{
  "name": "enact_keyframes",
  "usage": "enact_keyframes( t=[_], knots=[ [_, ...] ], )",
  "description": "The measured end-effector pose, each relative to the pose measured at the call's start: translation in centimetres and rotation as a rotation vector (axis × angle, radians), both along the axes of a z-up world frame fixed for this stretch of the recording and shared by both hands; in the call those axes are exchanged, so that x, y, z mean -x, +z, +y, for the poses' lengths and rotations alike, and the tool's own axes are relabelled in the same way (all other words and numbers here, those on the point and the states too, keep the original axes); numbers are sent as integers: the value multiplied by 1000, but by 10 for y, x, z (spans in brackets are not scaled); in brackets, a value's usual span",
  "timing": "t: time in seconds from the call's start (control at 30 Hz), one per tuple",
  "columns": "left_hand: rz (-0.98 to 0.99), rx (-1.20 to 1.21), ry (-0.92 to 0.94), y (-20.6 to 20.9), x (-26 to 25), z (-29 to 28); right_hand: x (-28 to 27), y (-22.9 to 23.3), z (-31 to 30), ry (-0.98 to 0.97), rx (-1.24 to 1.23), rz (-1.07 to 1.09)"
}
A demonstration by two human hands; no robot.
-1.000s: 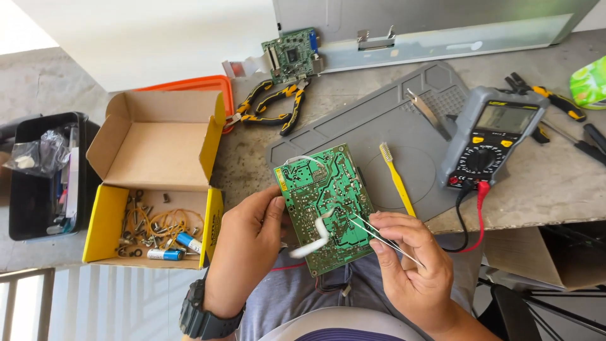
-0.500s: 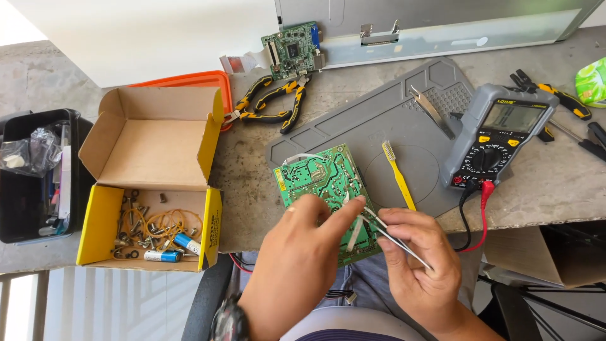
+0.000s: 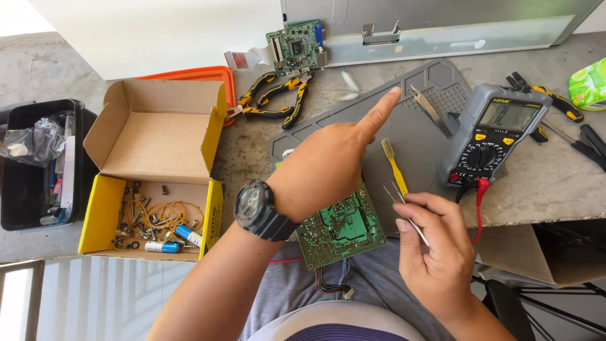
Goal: The person holds a green circuit board and uses a metal probe to touch various points on the board. They then use a multimeter with red and black probes to test electrical connections on the board, flipping it over to access different sides.
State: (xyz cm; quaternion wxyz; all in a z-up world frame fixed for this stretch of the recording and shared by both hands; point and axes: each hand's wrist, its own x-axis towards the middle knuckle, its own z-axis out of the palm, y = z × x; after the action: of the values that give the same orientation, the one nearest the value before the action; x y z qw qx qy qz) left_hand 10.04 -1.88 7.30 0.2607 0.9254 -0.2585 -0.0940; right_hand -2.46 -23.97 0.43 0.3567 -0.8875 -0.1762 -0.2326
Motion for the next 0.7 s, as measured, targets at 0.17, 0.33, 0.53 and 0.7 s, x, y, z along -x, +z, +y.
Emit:
enact_keyframes(
  t=[0.17,0.33,0.53,0.7],
  knots=[
    [-242,259,111,-5,35,38,-6,-10,0,103,106,29],
    [-301,435,272,-8,115,70,-14,-12,4,189,223,62],
    [-249,453,228,-55,202,98,-20,-11,-1,257,225,126],
    [-148,471,416,-95,240,85,-12,-13,-8,156,306,83]
  ],
)
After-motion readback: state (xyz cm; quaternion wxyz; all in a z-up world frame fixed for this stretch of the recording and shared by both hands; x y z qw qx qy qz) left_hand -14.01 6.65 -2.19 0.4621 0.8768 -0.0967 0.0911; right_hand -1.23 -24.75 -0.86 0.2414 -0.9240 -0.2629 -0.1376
